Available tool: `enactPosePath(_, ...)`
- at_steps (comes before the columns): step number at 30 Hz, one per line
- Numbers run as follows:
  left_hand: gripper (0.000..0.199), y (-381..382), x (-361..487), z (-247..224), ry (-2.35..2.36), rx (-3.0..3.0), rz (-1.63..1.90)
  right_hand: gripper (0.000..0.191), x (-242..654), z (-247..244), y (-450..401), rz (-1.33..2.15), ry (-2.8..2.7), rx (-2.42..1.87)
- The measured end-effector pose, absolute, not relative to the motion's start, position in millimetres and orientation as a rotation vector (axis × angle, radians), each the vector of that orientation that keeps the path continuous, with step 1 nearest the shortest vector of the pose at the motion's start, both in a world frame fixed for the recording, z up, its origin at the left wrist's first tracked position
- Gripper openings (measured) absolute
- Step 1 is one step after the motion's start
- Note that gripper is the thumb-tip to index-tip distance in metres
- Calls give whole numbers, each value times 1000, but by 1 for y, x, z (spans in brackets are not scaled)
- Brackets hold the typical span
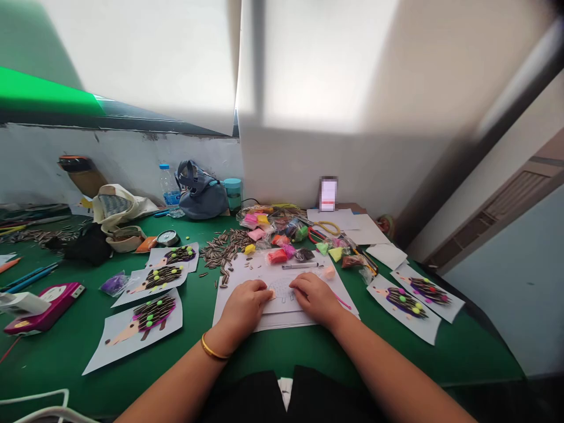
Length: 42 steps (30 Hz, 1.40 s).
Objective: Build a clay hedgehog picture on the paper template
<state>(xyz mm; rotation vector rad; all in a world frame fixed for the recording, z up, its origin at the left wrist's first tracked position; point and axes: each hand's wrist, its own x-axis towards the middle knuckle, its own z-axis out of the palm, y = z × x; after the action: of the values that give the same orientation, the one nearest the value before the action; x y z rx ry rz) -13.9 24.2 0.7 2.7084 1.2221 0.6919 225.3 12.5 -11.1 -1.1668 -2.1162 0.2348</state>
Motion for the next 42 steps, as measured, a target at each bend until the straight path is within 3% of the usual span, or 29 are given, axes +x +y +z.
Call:
enactPosePath(5, 50, 26, -18, -1, 1268, 2605, 752, 22, 226, -13, 13, 234, -2110, -1166)
enactPosePath(12, 26, 26, -16, 2, 1227, 2674, 646, 21, 226, -14, 13, 229, -2120, -1169)
enactPosePath(16, 23, 26, -15, 1, 1237, 2663, 666, 20, 227, -15, 14, 227, -2120, -1169)
enactPosePath(18, 25, 25, -15, 1, 1234, 2648, 681, 21, 227, -14, 14, 234, -2116, -1163)
enactPosePath(23, 52, 25, -16, 1, 1258, 2593, 733, 23, 227, -14, 13, 245, -2101, -1145)
enactPosePath(31, 29, 27, -17, -2, 1226, 2668, 648, 26, 239, -1, 24, 17, -2018, -1211)
enactPosePath(37, 56, 26, -16, -1, 1285, 2623, 712, 38, 270, 8, 82, -108, -1994, -1638)
enactPosePath(42, 50, 25, -15, 0, 1279, 2619, 682, 34, 274, 5, 113, -21, -2066, -1665)
